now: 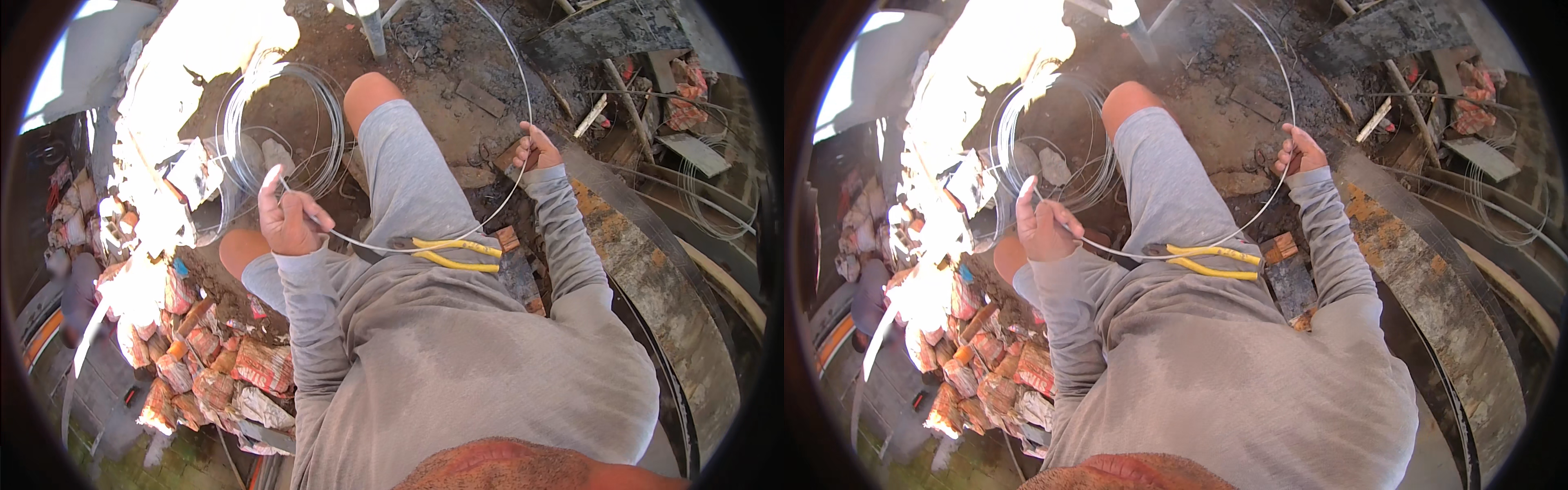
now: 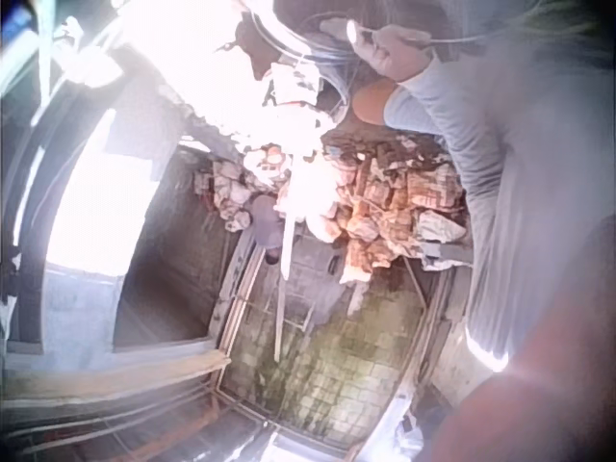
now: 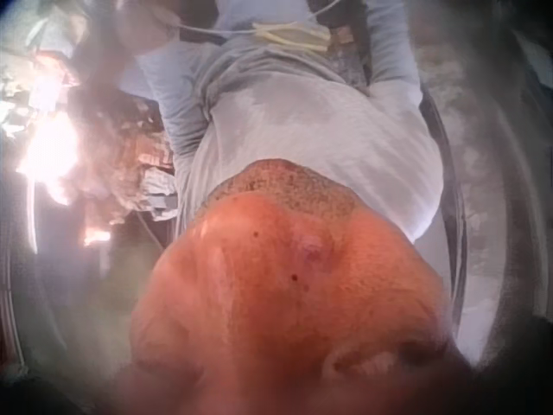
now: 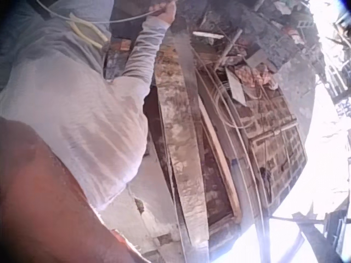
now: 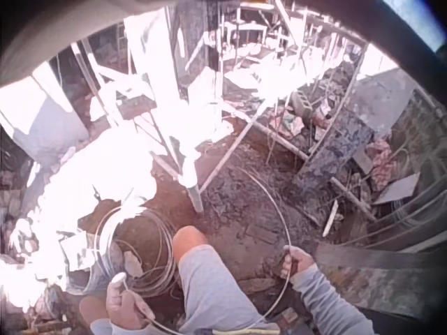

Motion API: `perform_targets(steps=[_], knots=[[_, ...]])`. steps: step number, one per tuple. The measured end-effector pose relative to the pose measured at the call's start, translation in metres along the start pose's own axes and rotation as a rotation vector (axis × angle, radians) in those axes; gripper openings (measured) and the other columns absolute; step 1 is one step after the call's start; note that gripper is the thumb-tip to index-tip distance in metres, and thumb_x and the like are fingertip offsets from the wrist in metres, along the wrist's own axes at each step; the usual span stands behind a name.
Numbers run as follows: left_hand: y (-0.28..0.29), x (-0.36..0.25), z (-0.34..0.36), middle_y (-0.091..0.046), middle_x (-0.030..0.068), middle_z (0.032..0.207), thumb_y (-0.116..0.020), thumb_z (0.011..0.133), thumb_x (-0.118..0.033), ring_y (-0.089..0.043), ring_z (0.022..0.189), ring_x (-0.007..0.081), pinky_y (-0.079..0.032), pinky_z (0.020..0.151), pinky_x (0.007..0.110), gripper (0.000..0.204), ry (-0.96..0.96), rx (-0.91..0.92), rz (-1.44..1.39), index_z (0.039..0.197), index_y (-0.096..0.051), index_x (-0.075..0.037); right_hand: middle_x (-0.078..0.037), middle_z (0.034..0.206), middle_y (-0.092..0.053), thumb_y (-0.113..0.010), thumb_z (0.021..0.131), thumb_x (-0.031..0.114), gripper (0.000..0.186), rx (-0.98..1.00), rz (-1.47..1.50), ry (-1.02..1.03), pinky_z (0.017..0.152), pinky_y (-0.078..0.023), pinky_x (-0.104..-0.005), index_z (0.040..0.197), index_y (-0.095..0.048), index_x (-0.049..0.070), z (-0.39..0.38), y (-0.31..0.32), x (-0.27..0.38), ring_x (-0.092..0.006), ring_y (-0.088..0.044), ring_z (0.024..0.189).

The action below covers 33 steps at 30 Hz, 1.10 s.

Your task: The person sits on the ground and repeatedly cuts short lengths of thin metal wire using yellow-handled pliers. The person pulls wire from a coil, measures a segment by hand, and cuts it, repeating this process throughout the clip.

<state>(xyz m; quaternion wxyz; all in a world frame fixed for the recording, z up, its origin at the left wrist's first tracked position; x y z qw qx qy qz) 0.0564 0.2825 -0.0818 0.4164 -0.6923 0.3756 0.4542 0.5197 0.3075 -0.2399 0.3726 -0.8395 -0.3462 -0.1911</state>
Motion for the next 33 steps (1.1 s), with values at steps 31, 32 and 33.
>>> perform_targets(steps=[31, 32, 33], knots=[[-0.028, 0.005, 0.095, -0.062, 0.0045, 0.087, -0.065, 0.093, -0.022, -0.058, 0.079, 0.0201, -0.049, 0.068, 0.035, 0.013, 0.323, 0.336, -0.954, 0.096, -0.061, -0.01, -0.012, 0.082, -0.057, -0.064, 0.086, 0.013, 0.012, -0.103, -1.192, 1.304, 0.066, -0.044, -0.0353, 0.081, -0.068, 0.003, -0.123, -0.131, 0.115, -0.0252, -0.056, 0.074], [-0.022, 0.012, 0.096, -0.059, 0.0027, 0.083, -0.066, 0.092, -0.023, -0.056, 0.077, 0.019, -0.048, 0.067, 0.035, 0.014, 0.274, 0.258, -0.805, 0.095, -0.061, -0.011, -0.011, 0.08, -0.058, -0.065, 0.085, 0.013, 0.011, -0.096, -1.171, 1.363, 0.066, -0.044, -0.0356, 0.08, -0.068, 0.004, -0.129, -0.14, 0.122, -0.0255, -0.056, 0.073], [-0.025, 0.014, 0.091, -0.055, 0.0009, 0.079, -0.067, 0.091, -0.024, -0.054, 0.075, 0.018, -0.046, 0.065, 0.034, 0.015, 0.232, 0.183, -0.659, 0.094, -0.06, -0.012, -0.011, 0.078, -0.058, -0.066, 0.084, 0.013, 0.01, -0.098, -1.157, 1.421, 0.067, -0.045, -0.0359, 0.079, -0.068, 0.004, -0.137, -0.145, 0.13, -0.0258, -0.057, 0.072]])
Point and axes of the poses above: each hand's wrist, its own z-axis towards the middle knuckle, its own y-axis out of the back of the hand, x = y × z, the point moved 9 cm from there along z, towards the middle knuckle
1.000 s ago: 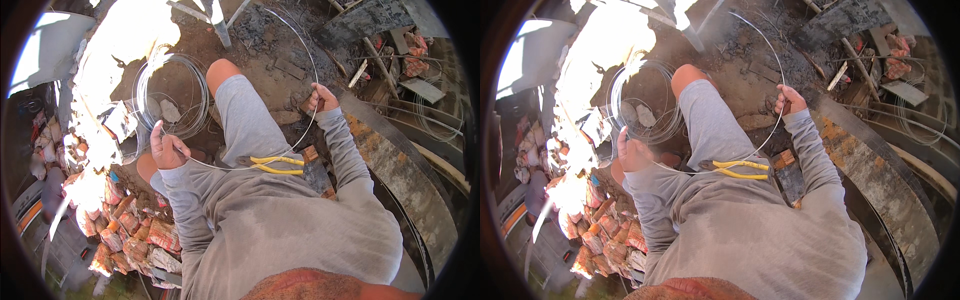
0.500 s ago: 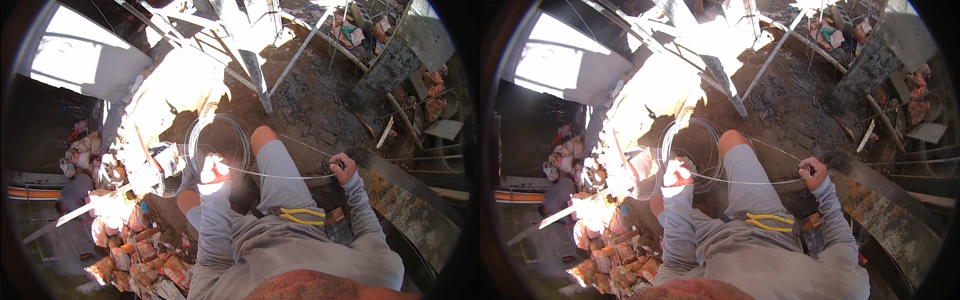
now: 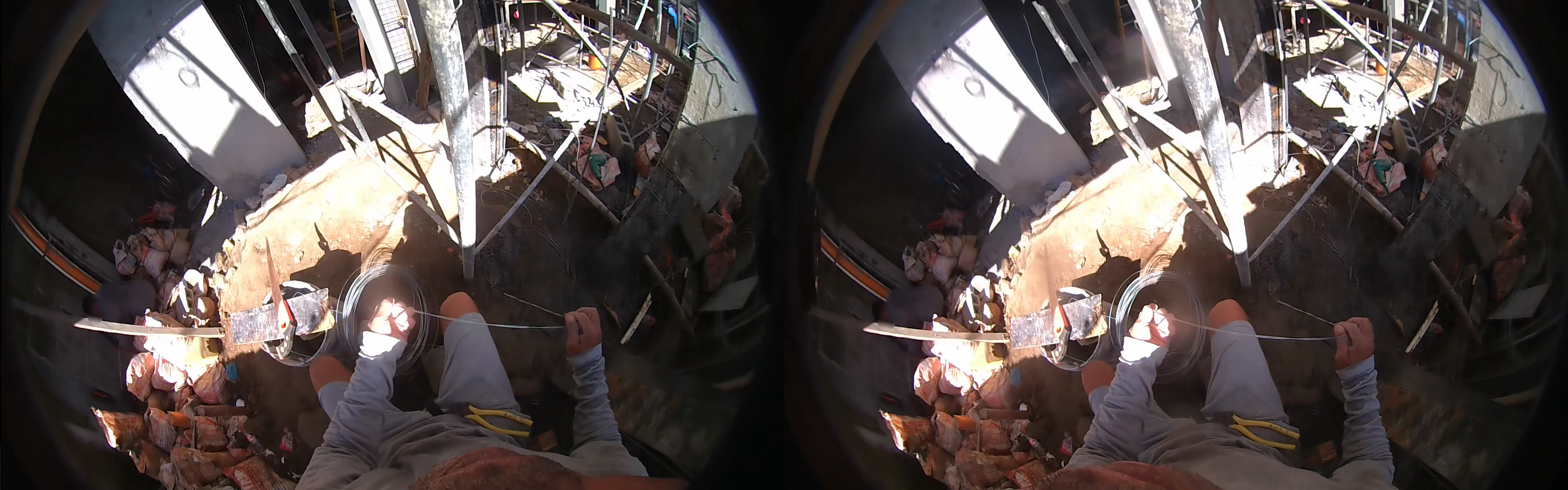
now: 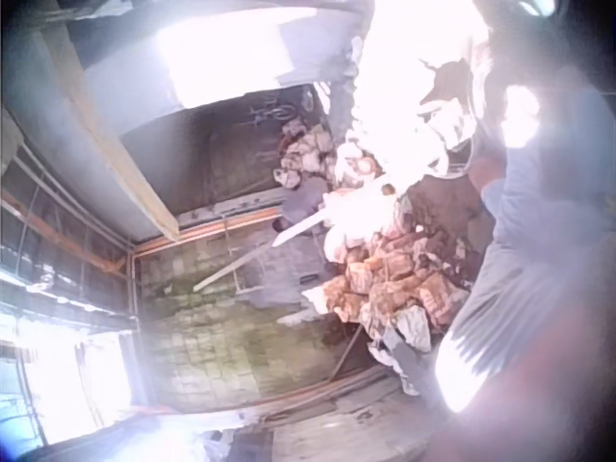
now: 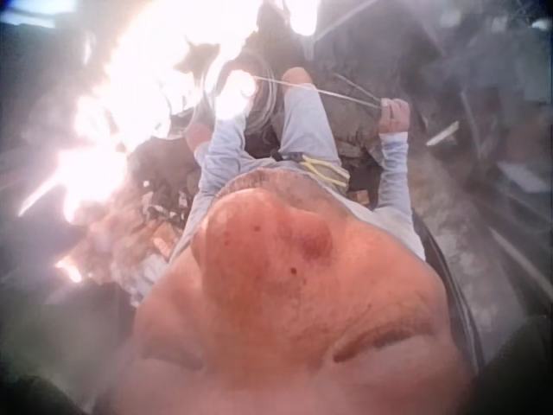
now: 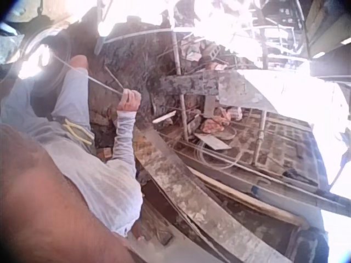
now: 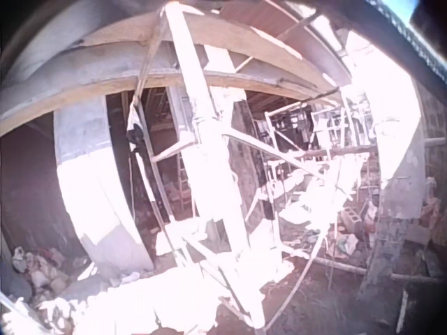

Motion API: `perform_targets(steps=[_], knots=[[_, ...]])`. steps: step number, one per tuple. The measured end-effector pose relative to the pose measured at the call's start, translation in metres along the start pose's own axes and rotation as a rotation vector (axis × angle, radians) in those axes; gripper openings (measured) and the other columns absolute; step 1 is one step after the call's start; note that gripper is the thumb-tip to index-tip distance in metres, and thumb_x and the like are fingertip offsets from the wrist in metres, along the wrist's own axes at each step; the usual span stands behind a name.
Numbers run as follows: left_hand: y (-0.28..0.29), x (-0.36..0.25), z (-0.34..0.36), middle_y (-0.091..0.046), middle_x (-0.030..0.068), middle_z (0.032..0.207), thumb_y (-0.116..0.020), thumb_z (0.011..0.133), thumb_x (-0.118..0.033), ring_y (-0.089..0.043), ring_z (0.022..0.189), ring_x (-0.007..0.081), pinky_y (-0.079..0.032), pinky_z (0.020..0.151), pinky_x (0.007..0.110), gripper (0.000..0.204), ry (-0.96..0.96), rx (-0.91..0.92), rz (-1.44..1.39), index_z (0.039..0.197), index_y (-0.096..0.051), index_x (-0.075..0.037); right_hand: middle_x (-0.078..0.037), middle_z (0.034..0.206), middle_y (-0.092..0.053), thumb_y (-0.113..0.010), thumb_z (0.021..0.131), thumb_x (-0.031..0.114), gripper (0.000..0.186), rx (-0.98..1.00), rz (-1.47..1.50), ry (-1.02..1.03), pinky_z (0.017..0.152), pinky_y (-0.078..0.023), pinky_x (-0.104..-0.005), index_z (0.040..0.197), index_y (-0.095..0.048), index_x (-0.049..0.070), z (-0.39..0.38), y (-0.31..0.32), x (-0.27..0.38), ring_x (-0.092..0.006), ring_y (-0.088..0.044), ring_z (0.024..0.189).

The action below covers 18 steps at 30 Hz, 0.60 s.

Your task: The person sits on the ground and repeatedly cuts short lengths of thin metal wire using yellow-handled pliers. The person pulls wire from a coil, measures a segment by hand, and cuts it, repeating this process throughout the clip.

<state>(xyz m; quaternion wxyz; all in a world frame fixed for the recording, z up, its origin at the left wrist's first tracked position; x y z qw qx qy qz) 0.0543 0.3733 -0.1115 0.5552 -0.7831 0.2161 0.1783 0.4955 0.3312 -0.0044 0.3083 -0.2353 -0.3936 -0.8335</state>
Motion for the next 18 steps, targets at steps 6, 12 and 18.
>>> perform_targets(steps=[6, 12, 18], knots=[[0.06, 0.059, 0.019, -0.058, 0.0089, 0.111, -0.049, 0.099, -0.04, -0.06, 0.095, 0.0303, -0.049, 0.074, 0.045, 0.036, 0.322, 0.011, 0.093, 0.127, -0.049, -0.017, -0.01, 0.069, -0.067, -0.072, 0.081, 0.021, 0.015, 0.494, 0.166, -0.033, 0.062, -0.049, -0.0314, 0.078, -0.072, 0.006, 0.009, -0.05, 0.028, -0.0204, -0.064, 0.063], [0.104, 0.018, -0.001, -0.05, 0.0164, 0.135, -0.051, 0.099, -0.032, -0.062, 0.106, 0.0415, -0.052, 0.078, 0.057, 0.051, 0.249, -0.098, 0.28, 0.144, -0.035, -0.015, -0.004, 0.069, -0.068, -0.071, 0.084, 0.022, 0.022, 0.404, 0.295, -0.346, 0.06, -0.049, -0.0295, 0.078, -0.071, 0.001, 0.001, -0.071, -0.004, -0.011, -0.063, 0.065], [0.162, -0.046, -0.076, -0.062, 0.0107, 0.118, -0.051, 0.099, -0.022, -0.068, 0.094, 0.0278, -0.056, 0.073, 0.041, 0.035, 0.103, -0.376, 0.507, 0.13, -0.05, -0.007, 0.009, 0.057, -0.048, -0.06, 0.097, 0.022, 0.023, 0.492, 0.516, -0.653, 0.045, -0.028, -0.02, 0.097, -0.068, 0.001, -0.022, -0.073, -0.035, -0.0007, -0.037, 0.046]])
Point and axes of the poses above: each hand's wrist, its own z-axis towards the middle knuckle, its own y-axis out of the back of the hand, x = y × z, the point moved 9 cm from there along z, towards the middle knuckle
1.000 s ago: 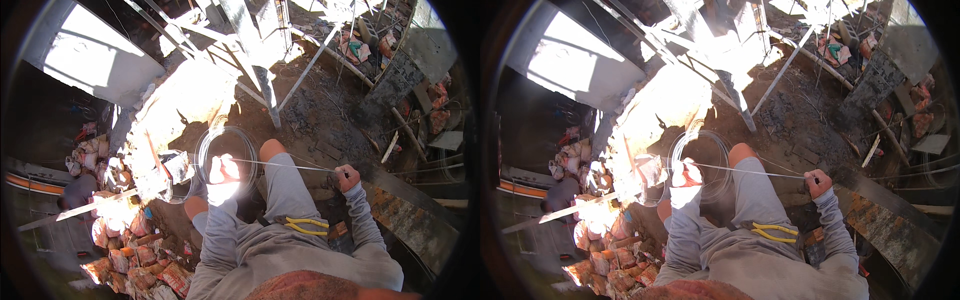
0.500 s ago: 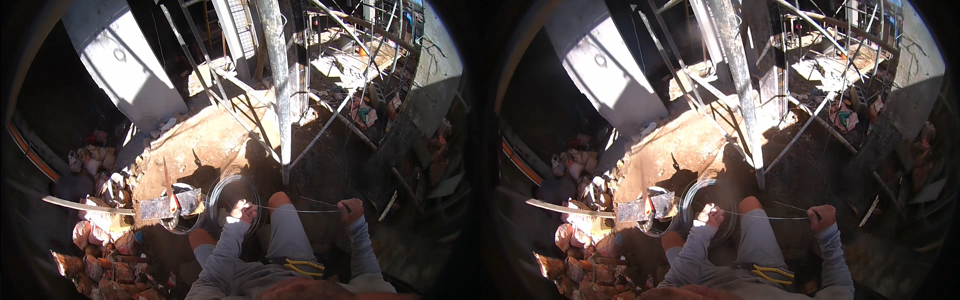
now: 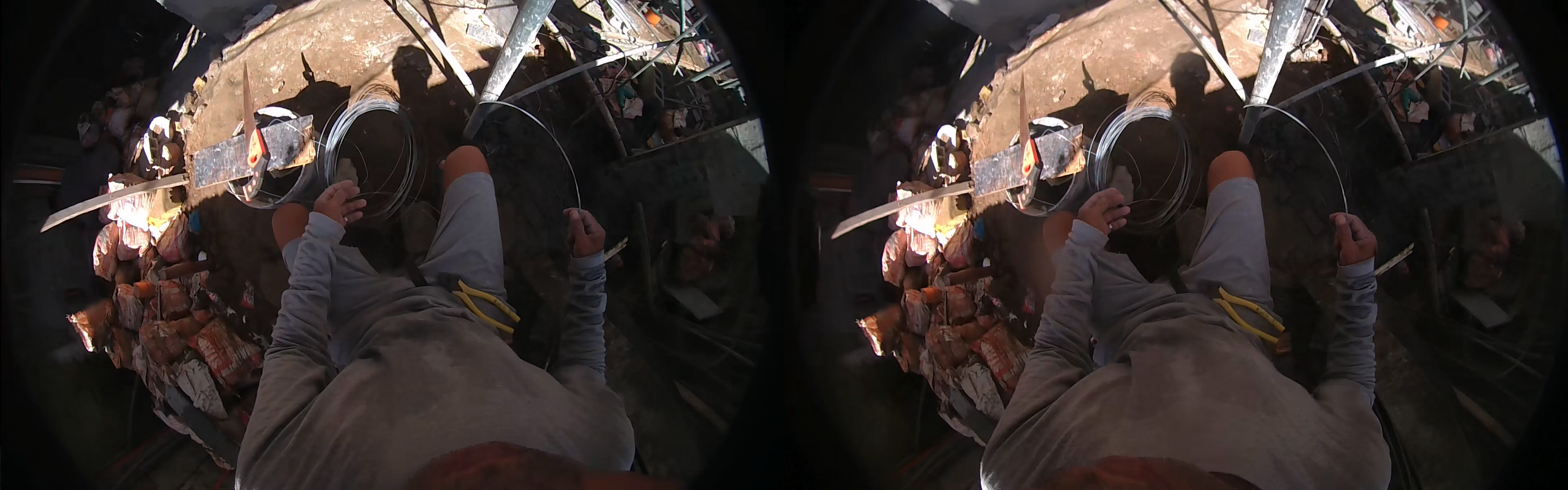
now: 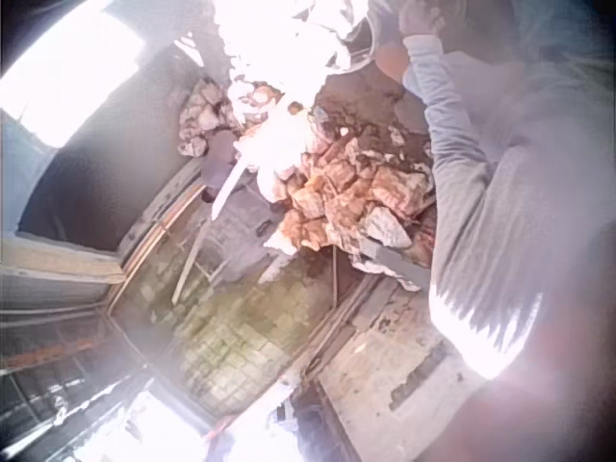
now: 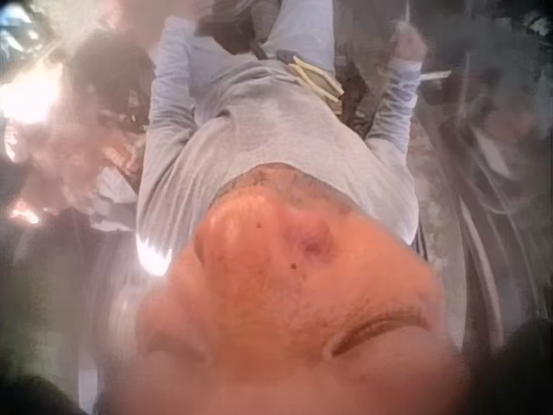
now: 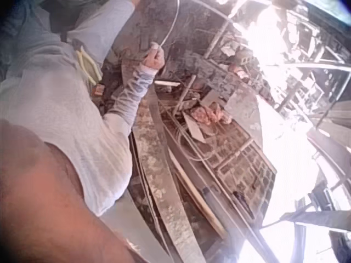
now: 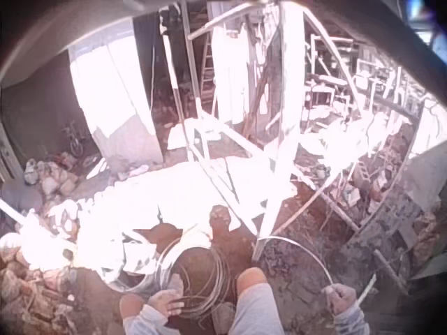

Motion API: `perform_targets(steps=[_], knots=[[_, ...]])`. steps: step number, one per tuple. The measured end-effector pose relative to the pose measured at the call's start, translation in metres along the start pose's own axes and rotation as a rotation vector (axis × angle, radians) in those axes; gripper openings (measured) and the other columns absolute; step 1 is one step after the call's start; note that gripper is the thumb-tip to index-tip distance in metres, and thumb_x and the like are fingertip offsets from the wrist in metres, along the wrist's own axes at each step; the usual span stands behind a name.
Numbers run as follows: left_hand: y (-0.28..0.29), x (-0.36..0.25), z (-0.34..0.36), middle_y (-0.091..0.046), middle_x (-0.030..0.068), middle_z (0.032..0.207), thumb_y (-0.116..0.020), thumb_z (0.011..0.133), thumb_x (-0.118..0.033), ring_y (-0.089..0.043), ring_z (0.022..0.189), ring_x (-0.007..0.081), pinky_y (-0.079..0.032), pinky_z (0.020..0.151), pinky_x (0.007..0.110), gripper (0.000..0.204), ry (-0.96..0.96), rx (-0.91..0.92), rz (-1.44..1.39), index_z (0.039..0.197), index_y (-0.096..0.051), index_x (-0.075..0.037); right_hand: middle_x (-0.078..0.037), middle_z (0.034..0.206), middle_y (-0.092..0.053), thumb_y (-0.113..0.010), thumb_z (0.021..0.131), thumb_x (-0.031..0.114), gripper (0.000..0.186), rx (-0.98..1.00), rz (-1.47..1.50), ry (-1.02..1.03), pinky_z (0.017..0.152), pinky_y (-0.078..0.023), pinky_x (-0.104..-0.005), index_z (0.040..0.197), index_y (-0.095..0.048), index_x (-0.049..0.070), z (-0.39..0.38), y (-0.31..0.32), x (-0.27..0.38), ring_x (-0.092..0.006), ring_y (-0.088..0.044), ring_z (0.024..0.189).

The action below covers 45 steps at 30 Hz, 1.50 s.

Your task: The person sits on the ground and repeatedly cuts short lengths of thin metal wire using yellow-handled pliers. The person pulls wire from a coil, measures a segment by hand, and cuts it, repeating this process throughout the clip.

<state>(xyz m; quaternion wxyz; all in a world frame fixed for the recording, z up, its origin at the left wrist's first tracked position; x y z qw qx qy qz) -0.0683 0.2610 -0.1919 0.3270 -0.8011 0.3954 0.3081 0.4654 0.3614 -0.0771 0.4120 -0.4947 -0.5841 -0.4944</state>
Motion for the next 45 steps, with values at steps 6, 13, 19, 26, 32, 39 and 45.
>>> perform_targets(steps=[6, 13, 19, 26, 32, 39, 45], knots=[[0.116, -0.027, -0.054, -0.065, 0.0114, 0.11, -0.047, 0.101, -0.017, -0.068, 0.093, 0.0272, -0.057, 0.076, 0.041, 0.026, -0.291, -0.302, -0.135, 0.122, -0.054, -0.004, 0.006, 0.056, -0.046, -0.056, 0.099, 0.024, 0.026, -0.056, -0.113, 0.03, 0.041, -0.028, -0.0206, 0.111, -0.067, 0.004, 0.025, 0.029, -0.081, -0.0017, -0.036, 0.044], [0.146, -0.045, -0.133, -0.067, 0.0122, 0.097, -0.046, 0.099, -0.006, -0.07, 0.084, 0.023, -0.058, 0.072, 0.034, 0.018, -0.573, -0.37, -0.117, 0.111, -0.058, 0.0, 0.003, 0.063, -0.051, -0.062, 0.096, 0.026, 0.026, -0.22, -0.261, -0.25, 0.04, -0.035, -0.0267, 0.114, -0.069, 0.008, 0.062, 0.067, -0.156, -0.007, -0.039, 0.044], [0.127, -0.016, -0.13, -0.063, 0.0149, 0.111, -0.049, 0.097, -0.004, -0.066, 0.096, 0.026, -0.057, 0.081, 0.039, 0.024, -0.524, -0.427, -0.065, 0.12, -0.053, 0.001, 0.001, 0.069, -0.059, -0.058, 0.097, 0.025, 0.026, -0.221, -0.378, -0.194, 0.042, -0.038, -0.0251, 0.114, -0.07, 0.009, 0.083, 0.043, -0.147, -0.0069, -0.044, 0.047], [0.106, 0.033, -0.023, -0.044, 0.0159, 0.136, -0.052, 0.095, -0.008, -0.05, 0.12, 0.0314, -0.047, 0.092, 0.053, 0.047, -0.023, -0.657, -0.544, 0.14, -0.038, -0.007, 0.0, 0.071, -0.059, -0.057, 0.098, 0.023, 0.026, -0.178, -0.359, -0.273, 0.042, -0.037, -0.0235, 0.117, -0.068, 0.009, 0.084, 0.034, -0.189, -0.0063, -0.043, 0.048], [0.188, 0.057, 0.031, -0.043, 0.0153, 0.14, -0.056, 0.089, -0.012, -0.048, 0.123, 0.0326, -0.05, 0.085, 0.051, 0.058, 0.059, -0.873, -0.343, 0.143, -0.034, -0.011, -0.001, 0.071, -0.06, -0.055, 0.098, 0.023, 0.027, -0.193, -0.539, -0.233, 0.048, -0.042, -0.026, 0.115, -0.069, 0.008, 0.107, 0.013, -0.207, -0.0078, -0.049, 0.052], [0.185, 0.056, 0.039, -0.043, 0.0133, 0.14, -0.054, 0.092, -0.016, -0.048, 0.126, 0.0305, -0.047, 0.087, 0.052, 0.056, 0.021, -0.781, -0.271, 0.145, -0.034, -0.015, -0.007, 0.086, -0.07, -0.058, 0.094, 0.026, 0.031, -0.278, -0.862, 0.063, 0.063, -0.051, -0.0297, 0.115, -0.069, 0.006, 0.102, 0.019, -0.191, -0.0137, -0.063, 0.069], [0.192, 0.046, 0.045, -0.047, 0.0119, 0.138, -0.05, 0.096, -0.023, -0.05, 0.127, 0.0257, -0.049, 0.079, 0.046, 0.046, 0.073, -0.872, -0.327, 0.137, -0.04, -0.004, -0.01, 0.113, -0.07, -0.061, 0.092, 0.02, 0.038, 0.056, -0.495, -0.317, 0.087, -0.051, -0.0318, 0.127, -0.061, 0.004, 0.078, -0.089, -0.247, -0.0193, -0.066, 0.097]])
Point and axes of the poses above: each hand's wrist, its own z-axis towards the middle knuckle, its own y-axis out of the back of the hand, x = y × z, the point moved 9 cm from there along z, towards the middle knuckle
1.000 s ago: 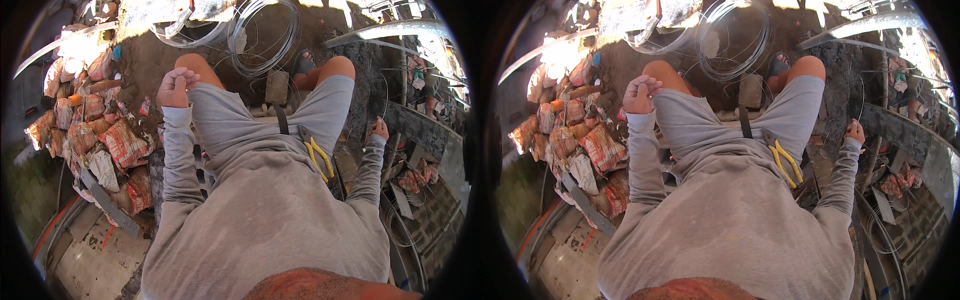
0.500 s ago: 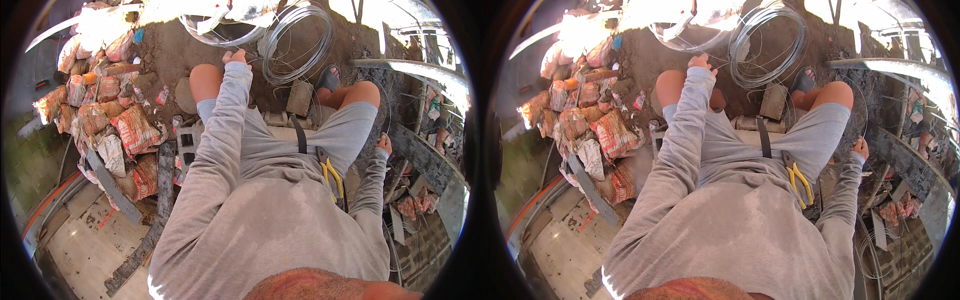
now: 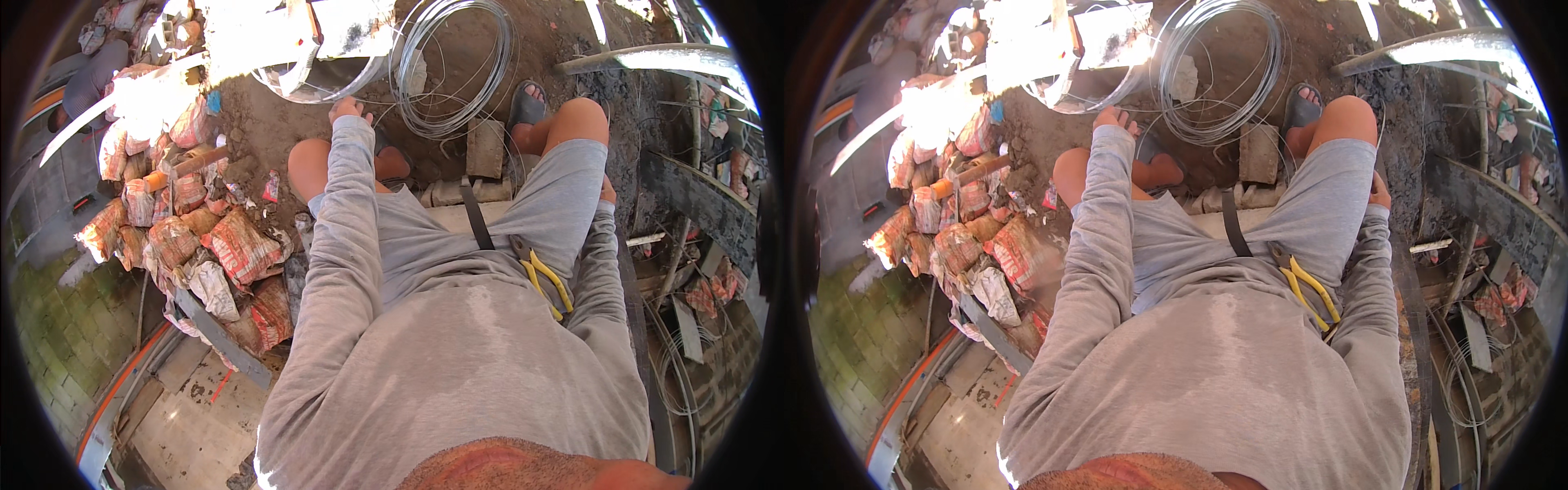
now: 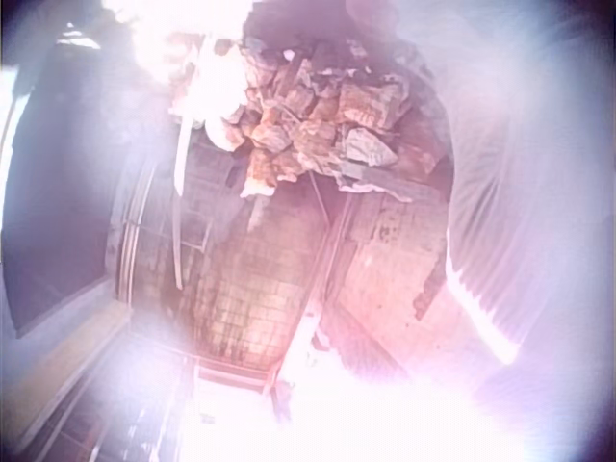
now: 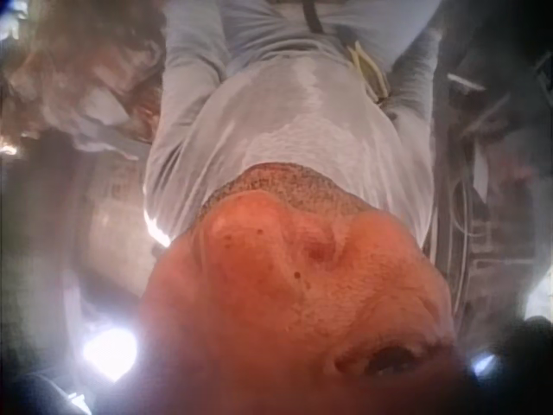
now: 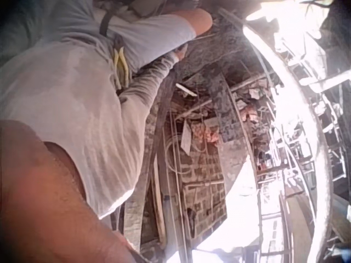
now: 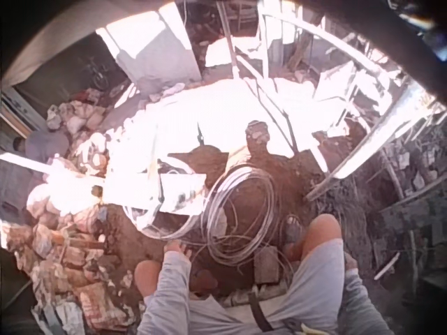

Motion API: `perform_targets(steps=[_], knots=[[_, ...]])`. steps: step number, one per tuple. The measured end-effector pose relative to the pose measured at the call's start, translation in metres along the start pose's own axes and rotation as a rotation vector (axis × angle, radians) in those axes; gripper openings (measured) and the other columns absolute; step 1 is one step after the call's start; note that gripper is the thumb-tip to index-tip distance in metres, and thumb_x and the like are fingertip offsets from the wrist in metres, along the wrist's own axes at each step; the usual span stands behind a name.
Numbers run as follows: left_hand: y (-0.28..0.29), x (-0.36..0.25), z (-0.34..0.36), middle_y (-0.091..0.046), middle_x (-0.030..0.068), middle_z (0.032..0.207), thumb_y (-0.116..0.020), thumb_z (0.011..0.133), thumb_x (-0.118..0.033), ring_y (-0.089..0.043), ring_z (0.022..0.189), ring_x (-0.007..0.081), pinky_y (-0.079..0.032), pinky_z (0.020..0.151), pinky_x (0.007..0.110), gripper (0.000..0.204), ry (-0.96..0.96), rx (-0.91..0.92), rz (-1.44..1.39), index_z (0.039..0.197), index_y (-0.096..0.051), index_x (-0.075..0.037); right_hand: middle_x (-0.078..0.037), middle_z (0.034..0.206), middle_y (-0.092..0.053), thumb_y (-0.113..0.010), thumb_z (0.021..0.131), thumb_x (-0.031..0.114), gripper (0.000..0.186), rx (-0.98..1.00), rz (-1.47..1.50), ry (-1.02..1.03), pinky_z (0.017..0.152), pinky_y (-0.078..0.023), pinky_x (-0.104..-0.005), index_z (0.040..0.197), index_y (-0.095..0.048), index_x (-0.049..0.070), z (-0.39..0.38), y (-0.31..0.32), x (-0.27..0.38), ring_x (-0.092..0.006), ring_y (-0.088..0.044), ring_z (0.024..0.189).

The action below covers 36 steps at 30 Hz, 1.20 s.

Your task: The person sits on the ground and repeatedly cuts short lengths of thin metal wire using yellow-handled pliers. The person pulls wire from a coil, measures a segment by hand, and cuts it, repeating this process throughout the clip.

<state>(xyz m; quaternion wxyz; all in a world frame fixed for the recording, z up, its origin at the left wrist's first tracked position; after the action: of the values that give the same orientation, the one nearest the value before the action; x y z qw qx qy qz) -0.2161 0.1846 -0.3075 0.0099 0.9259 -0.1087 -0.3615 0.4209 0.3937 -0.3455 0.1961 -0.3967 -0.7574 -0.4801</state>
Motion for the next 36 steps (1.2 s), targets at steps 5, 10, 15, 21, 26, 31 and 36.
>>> perform_targets(steps=[5, 10, 15, 21, 26, 31, 36], knots=[[0.001, -0.016, -0.015, -0.052, 0.0103, 0.124, -0.055, 0.089, -0.008, -0.055, 0.103, 0.0233, -0.047, 0.078, 0.048, 0.046, -0.091, -0.029, 0.098, 0.132, -0.04, -0.012, -0.009, 0.115, -0.068, -0.061, 0.095, 0.018, 0.039, 0.091, -0.011, 0.083, 0.086, -0.052, -0.0321, 0.13, -0.059, 0.003, 0.031, 0.001, -0.031, -0.0186, -0.066, 0.1], [0.06, -0.115, -0.053, -0.058, 0.008, 0.114, -0.054, 0.094, -0.009, -0.057, 0.102, 0.0237, -0.047, 0.083, 0.047, 0.029, -0.584, -0.012, -0.266, 0.121, -0.05, -0.016, -0.01, 0.107, -0.068, -0.063, 0.096, 0.02, 0.035, -0.157, 0.386, 0.223, 0.079, -0.055, -0.0309, 0.124, -0.06, 0.0, -0.043, 0.047, 0.188, -0.0198, -0.067, 0.097], [0.078, -0.186, 0.037, -0.061, 0.0188, 0.116, -0.05, 0.099, -0.02, -0.059, 0.112, 0.0371, -0.048, 0.094, 0.05, 0.031, -0.404, 0.232, -0.364, 0.123, -0.046, -0.001, -0.018, 0.113, -0.065, -0.061, 0.096, 0.022, 0.045, 0.376, 0.649, 0.359, 0.085, -0.054, -0.0343, 0.131, -0.051, -0.006, -0.099, -0.088, 0.339, -0.025, -0.065, 0.103], [0.011, -0.193, 0.065, -0.068, 0.021, 0.111, -0.05, 0.099, -0.035, -0.07, 0.089, 0.0314, -0.057, 0.067, 0.04, 0.045, -0.299, 0.188, 0.217, 0.126, -0.05, 0.001, -0.012, 0.136, -0.052, -0.073, 0.078, 0.059, 0.085, 0.527, 0.514, -0.169, 0.094, -0.041, -0.045, 0.142, -0.042, 0.011, -0.051, -0.328, 0.294, -0.0278, -0.051, 0.123], [-0.003, -0.177, 0.1, -0.07, 0.0163, 0.102, -0.044, 0.102, -0.036, -0.071, 0.083, 0.0315, -0.055, 0.059, 0.042, 0.039, -0.272, 0.27, -0.001, 0.117, -0.056, -0.002, -0.009, 0.126, -0.058, -0.074, 0.075, 0.061, 0.083, 0.675, 0.717, -0.15, 0.092, -0.043, -0.0472, 0.137, -0.046, 0.013, -0.056, -0.394, 0.33, -0.0256, -0.055, 0.114], [-0.012, -0.185, 0.11, -0.071, 0.0128, 0.1, -0.044, 0.101, -0.039, -0.071, 0.083, 0.0309, -0.054, 0.058, 0.045, 0.041, -0.276, 0.193, 0.012, 0.115, -0.059, -0.003, -0.005, 0.1, -0.065, -0.083, 0.075, 0.038, 0.056, 0.566, 0.712, -0.098, 0.067, -0.054, -0.0378, 0.117, -0.058, 0.01, -0.03, -0.41, 0.339, -0.0202, -0.065, 0.081], [0.019, -0.191, 0.127, -0.071, 0.0106, 0.091, -0.043, 0.098, -0.053, -0.067, 0.064, 0.0263, -0.052, 0.052, 0.045, 0.051, -0.159, -0.039, 0.235, 0.116, -0.058, -0.008, -0.004, 0.08, -0.063, -0.083, 0.077, 0.026, 0.033, 0.69, 0.806, -0.203, 0.053, -0.053, -0.0363, 0.097, -0.063, 0.008, -0.039, -0.399, 0.351, -0.0207, -0.064, 0.069]])
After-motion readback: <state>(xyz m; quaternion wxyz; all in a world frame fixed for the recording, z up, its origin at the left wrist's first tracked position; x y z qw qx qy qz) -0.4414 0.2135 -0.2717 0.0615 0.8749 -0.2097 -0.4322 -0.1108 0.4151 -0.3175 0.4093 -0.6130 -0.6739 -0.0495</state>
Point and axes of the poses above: each hand's wrist, its own z-axis towards the middle knuckle, its own y-axis out of the back of the hand, x = y × z, the point moved 9 cm from there along z, towards the middle knuckle
